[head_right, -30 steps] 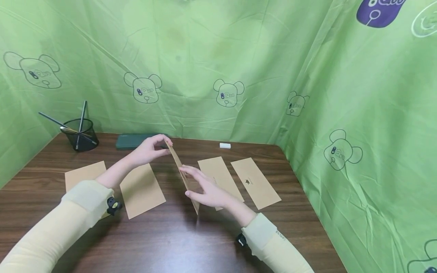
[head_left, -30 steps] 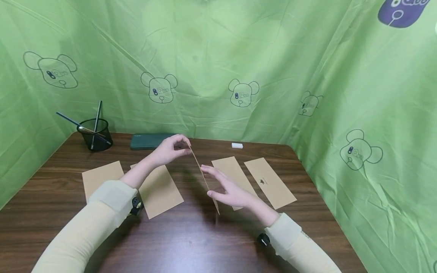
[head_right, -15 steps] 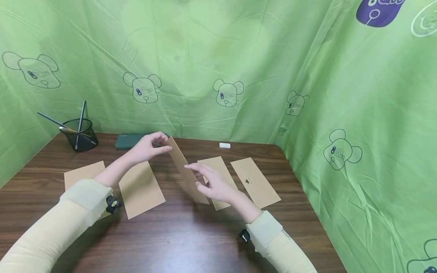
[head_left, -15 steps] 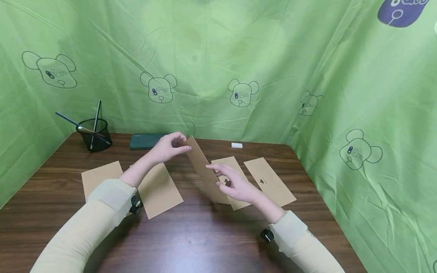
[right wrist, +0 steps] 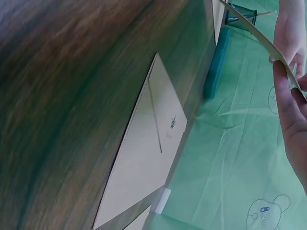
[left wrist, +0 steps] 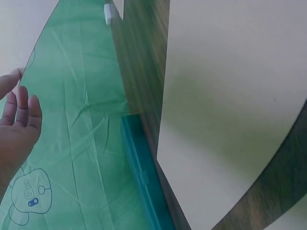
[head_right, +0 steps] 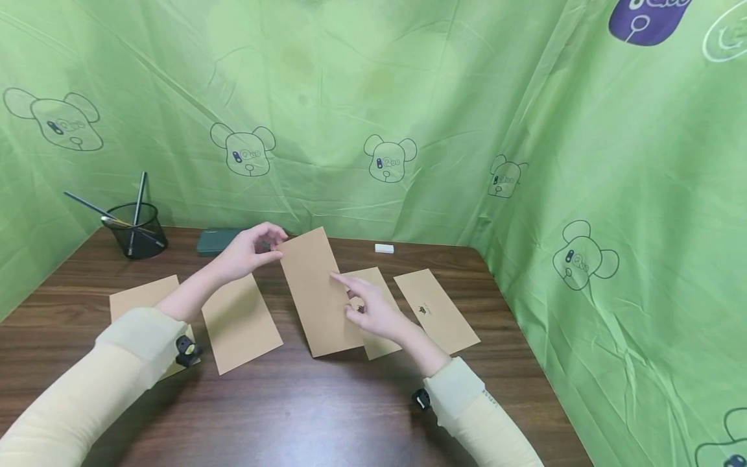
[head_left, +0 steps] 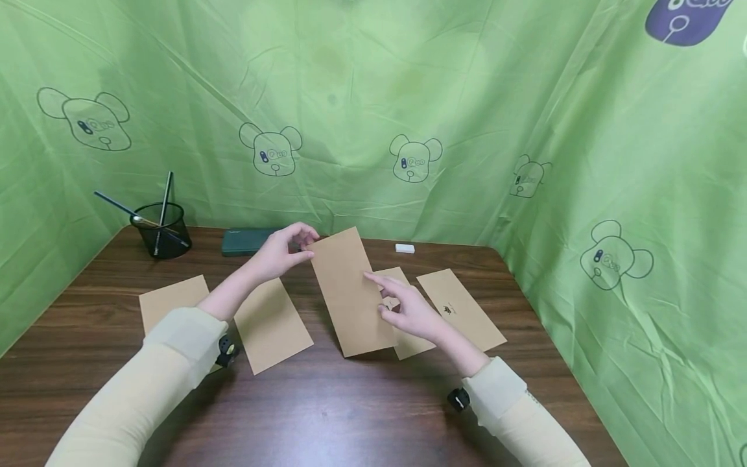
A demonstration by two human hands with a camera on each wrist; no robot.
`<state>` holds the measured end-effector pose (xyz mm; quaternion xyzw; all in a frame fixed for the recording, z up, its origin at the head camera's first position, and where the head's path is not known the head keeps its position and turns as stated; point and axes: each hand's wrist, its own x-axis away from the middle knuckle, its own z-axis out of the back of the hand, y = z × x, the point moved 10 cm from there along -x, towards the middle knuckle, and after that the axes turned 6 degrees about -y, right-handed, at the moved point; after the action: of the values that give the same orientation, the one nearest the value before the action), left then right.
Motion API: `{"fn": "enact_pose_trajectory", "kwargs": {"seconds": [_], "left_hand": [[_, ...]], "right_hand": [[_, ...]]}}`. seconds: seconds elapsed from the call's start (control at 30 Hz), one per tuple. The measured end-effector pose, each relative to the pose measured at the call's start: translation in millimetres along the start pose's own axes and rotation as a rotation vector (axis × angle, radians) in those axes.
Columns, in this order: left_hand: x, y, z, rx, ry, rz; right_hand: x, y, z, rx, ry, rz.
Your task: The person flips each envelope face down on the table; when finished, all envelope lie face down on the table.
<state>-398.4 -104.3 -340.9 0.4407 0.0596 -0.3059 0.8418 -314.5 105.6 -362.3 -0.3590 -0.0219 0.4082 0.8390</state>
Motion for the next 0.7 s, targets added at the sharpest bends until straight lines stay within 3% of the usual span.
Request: {"fn": "enact_pose_trajectory", "kwargs": {"seconds": [0.13,0.37,0.5,0.7], "left_hand": [[1.8,-1.0,-3.1,-0.027,-0.033,-0.01],[6.5,-8.4,-21.3,-0.014,-0.165,-0.005],[8.6,-14.1,-31.6,-0.051,-0.217,-0.005],[11.5,-24.3,-37.4,-0.145,-0.225,-0.002]], "right_hand": [[-2.0,15.4,-1.0,-0.014,-0.017,-0.057],[-5.1,39.4,-9.9,-0.045,-0.069,-0.128],[-9.3,48.9,-16.0,-0.044,-0.091,-0.12],[-16.5,60.0,-28.1,0.033,-0.142,-0.086]]}}
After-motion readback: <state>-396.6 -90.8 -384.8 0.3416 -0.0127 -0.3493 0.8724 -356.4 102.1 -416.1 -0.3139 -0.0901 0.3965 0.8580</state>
